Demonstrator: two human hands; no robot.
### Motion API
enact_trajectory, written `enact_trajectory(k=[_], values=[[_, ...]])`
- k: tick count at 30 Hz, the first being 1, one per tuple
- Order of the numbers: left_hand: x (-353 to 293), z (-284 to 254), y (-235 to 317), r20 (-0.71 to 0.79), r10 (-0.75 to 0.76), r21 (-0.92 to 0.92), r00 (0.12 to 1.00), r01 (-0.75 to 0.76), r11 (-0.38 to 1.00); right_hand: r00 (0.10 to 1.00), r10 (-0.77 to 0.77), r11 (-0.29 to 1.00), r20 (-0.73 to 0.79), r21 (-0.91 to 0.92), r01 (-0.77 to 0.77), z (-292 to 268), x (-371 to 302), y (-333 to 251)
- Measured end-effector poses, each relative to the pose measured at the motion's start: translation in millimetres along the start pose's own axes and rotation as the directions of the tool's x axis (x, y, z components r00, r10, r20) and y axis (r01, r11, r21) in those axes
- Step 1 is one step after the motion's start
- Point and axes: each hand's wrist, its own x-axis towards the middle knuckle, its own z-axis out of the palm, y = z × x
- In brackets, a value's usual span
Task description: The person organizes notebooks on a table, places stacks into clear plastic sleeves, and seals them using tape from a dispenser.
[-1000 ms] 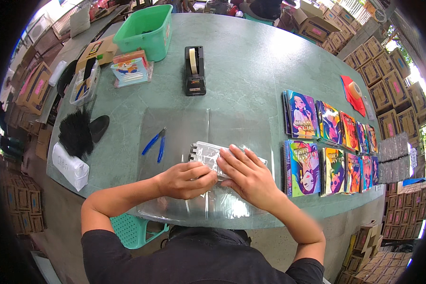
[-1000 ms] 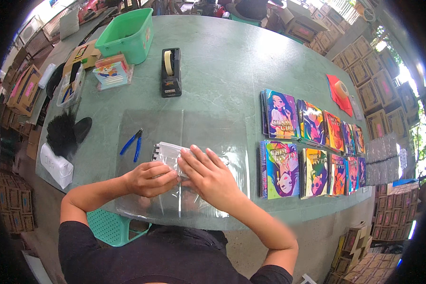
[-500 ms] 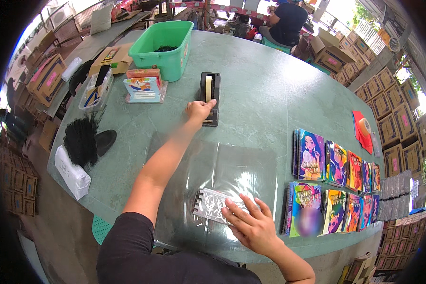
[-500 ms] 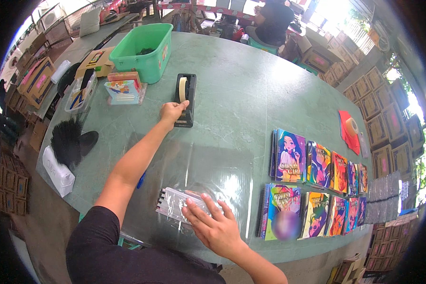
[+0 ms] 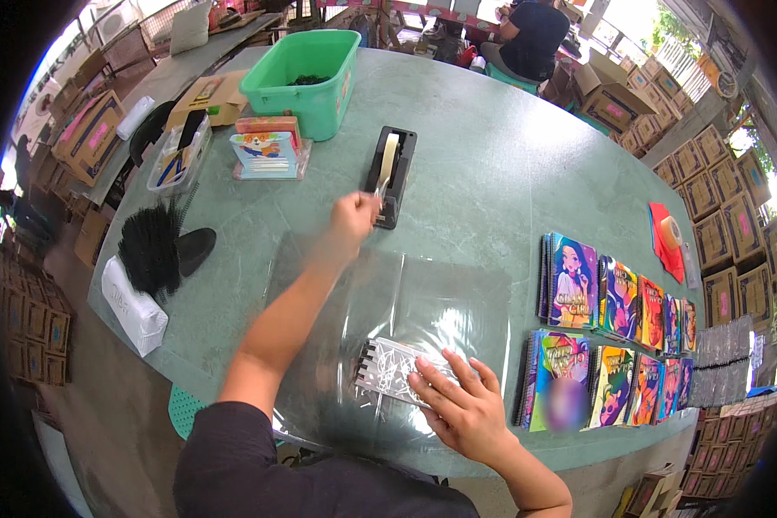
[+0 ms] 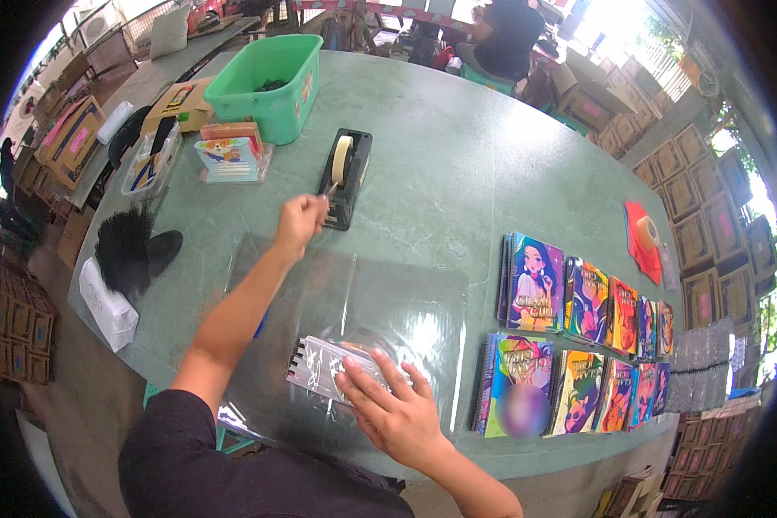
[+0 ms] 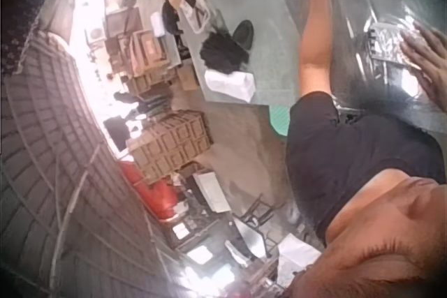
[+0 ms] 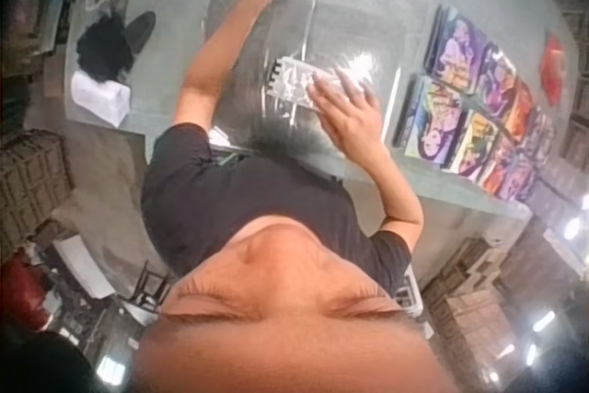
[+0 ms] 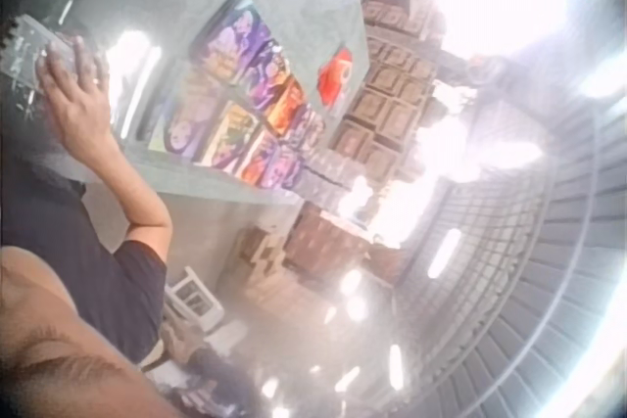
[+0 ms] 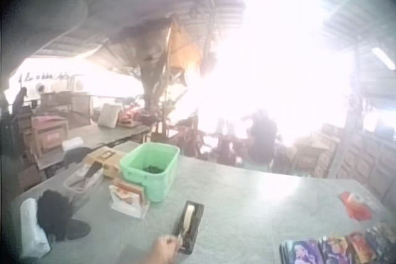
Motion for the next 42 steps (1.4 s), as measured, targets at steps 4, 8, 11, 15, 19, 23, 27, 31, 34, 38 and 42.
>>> enact_trajectory(k=[4, 8, 11, 15, 19, 23, 27, 31, 34, 38, 42], values=[[-13.0, -19.8, -24.2, -0.033, -0.021, 0.193, 0.999, 0.027, 0.981, 0.999, -0.016, 1.0, 0.033, 0.015, 0.016, -3.3, 1.4, -3.0], [-34.0, -42.7, 14.9, 0.099, 0.343, 0.605, 0.934, -0.33, 0.724, 0.999, -0.012, 1.0, 0.035, 0.006, 0.012, -3.9, 0.6, -1.9], [-155.4, -53.2, 85.9, 0.055, 0.178, 0.036, 0.982, -0.18, 0.983, 1.0, -0.018, 1.0, 0.025, 0.001, 0.018, -3.6, 0.9, -1.7], [-301.6, -33.7, 59.0, 0.24, 0.206, -0.233, 0.949, -0.149, 0.961, 0.999, -0.045, 0.999, -0.001, 0.019, 0.045, -2.8, -0.5, -1.4], [-312.8, 3.3, 30.8, 0.049, -0.011, 0.086, 0.999, 0.007, 0.996, 0.998, -0.066, 0.996, 0.019, 0.06, 0.065, -0.5, -1.4, -3.4], [-307.2, -2.8, 0.1, 0.003, 0.304, 0.355, 0.953, -0.285, 0.891, 0.997, -0.072, 0.995, 0.007, 0.076, 0.071, -4.4, -2.7, -4.0], [-337.0, 11.1, -30.8, 0.1, 0.254, 0.215, 0.962, -0.27, 0.938, 0.996, -0.068, 0.988, 0.05, 0.145, 0.06, -19.5, 9.4, -10.0], [-360.5, 94.7, -34.8, 0.845, -0.255, 0.082, 0.469, 0.357, 0.93, 0.976, 0.136, 0.98, 0.172, 0.122, -0.158, -11.7, 47.3, -44.9], [-338.0, 104.3, -94.4, 0.822, -0.059, -0.394, 0.567, 0.64, 0.66, 0.989, 0.142, 0.966, -0.047, 0.224, -0.128, -29.1, 31.5, -25.3], [-289.9, 38.1, -121.2, 0.644, -0.065, -0.416, 0.762, 0.421, 0.806, 0.979, 0.201, 0.873, -0.032, 0.46, -0.164, -60.8, -62.7, 44.4], [-257.9, -12.7, -66.4, 0.511, -0.055, 0.08, 0.858, 0.017, 0.997, 0.904, 0.42, 0.605, -0.084, 0.768, -0.21, 4.0, -68.1, 36.3]])
